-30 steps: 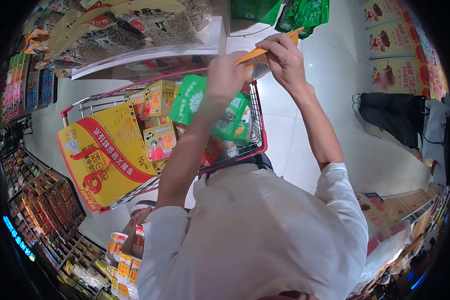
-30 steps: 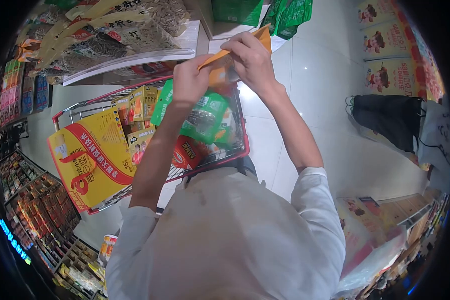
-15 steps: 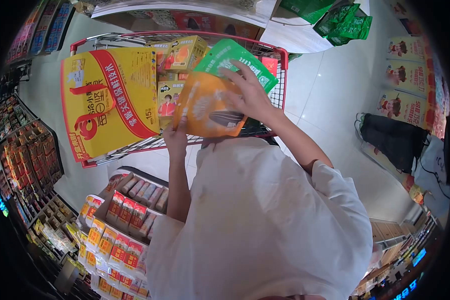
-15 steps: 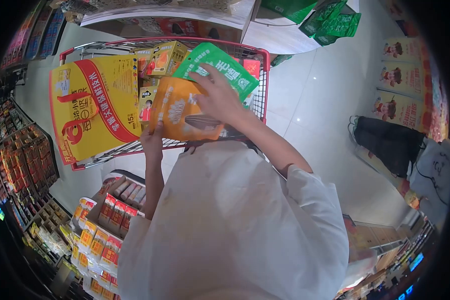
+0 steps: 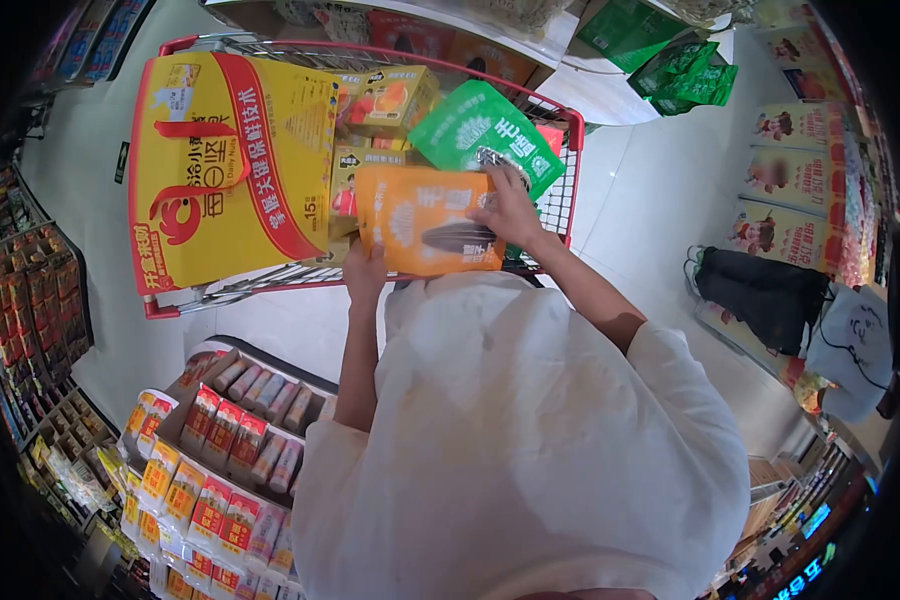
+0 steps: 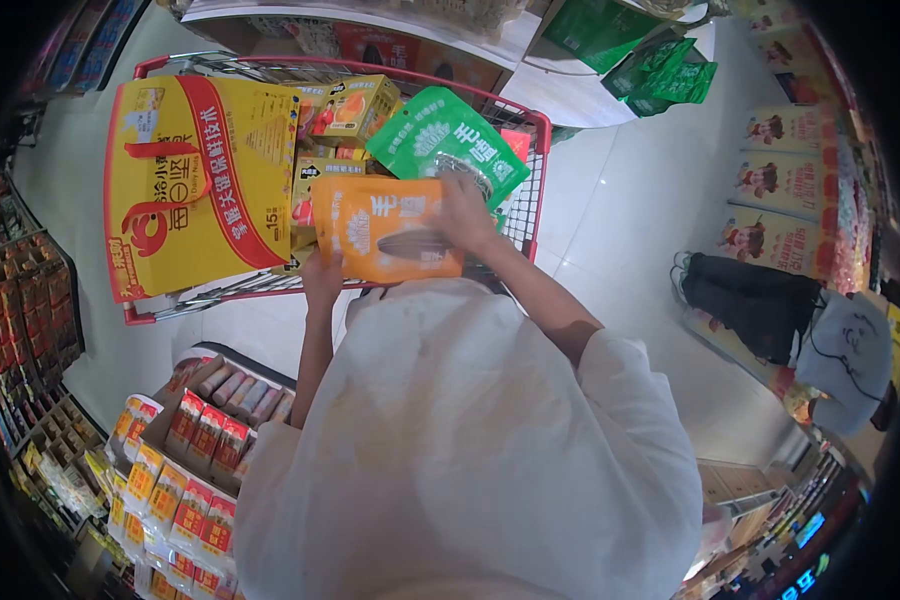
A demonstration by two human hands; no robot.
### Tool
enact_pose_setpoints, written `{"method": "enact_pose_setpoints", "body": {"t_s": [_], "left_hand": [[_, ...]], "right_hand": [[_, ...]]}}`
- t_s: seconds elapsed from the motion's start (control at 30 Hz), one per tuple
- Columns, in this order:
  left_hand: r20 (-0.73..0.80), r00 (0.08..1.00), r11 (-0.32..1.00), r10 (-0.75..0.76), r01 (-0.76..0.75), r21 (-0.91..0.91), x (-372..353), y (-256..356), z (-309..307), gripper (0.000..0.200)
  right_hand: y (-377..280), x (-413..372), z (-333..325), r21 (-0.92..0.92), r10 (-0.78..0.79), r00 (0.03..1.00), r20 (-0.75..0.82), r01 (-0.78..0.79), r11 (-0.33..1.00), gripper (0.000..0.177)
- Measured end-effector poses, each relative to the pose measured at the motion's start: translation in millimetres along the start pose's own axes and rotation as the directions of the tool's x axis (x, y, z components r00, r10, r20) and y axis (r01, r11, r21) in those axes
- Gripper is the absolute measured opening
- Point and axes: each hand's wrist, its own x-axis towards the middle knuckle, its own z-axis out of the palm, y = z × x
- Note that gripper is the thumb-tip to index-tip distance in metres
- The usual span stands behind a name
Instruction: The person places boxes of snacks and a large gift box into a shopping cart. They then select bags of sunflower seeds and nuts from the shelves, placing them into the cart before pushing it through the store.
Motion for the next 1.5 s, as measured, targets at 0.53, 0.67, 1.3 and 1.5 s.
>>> {"method": "enact_pose_setpoints", "body": {"t_s": [0.53,0.67,1.3,1.5], "left_hand": [[0.058,0.992,0.989,-0.114,0.119,-0.088,-27,51,-40,0.034],[0.026,0.998,0.988,-0.065,0.068,-0.139,-28,42,-42,0.037],[-0.052,0.998,0.990,-0.028,0.020,-0.142,-32,13,-59,0.044],[-0.052,0.998,0.987,-0.038,0.030,-0.155,-25,5,-55,0.050]], "right_hand": [[-44,47,-63,0.055,0.057,0.998,0.026,-0.058,0.997,0.082],[-56,110,-110,0.227,0.091,0.907,-0.410,0.004,0.974,0.096],[-100,195,-168,0.468,0.241,0.746,-0.621,0.106,0.877,0.025],[-121,158,-172,0.355,0.013,0.647,-0.763,0.402,0.844,0.021]]}}
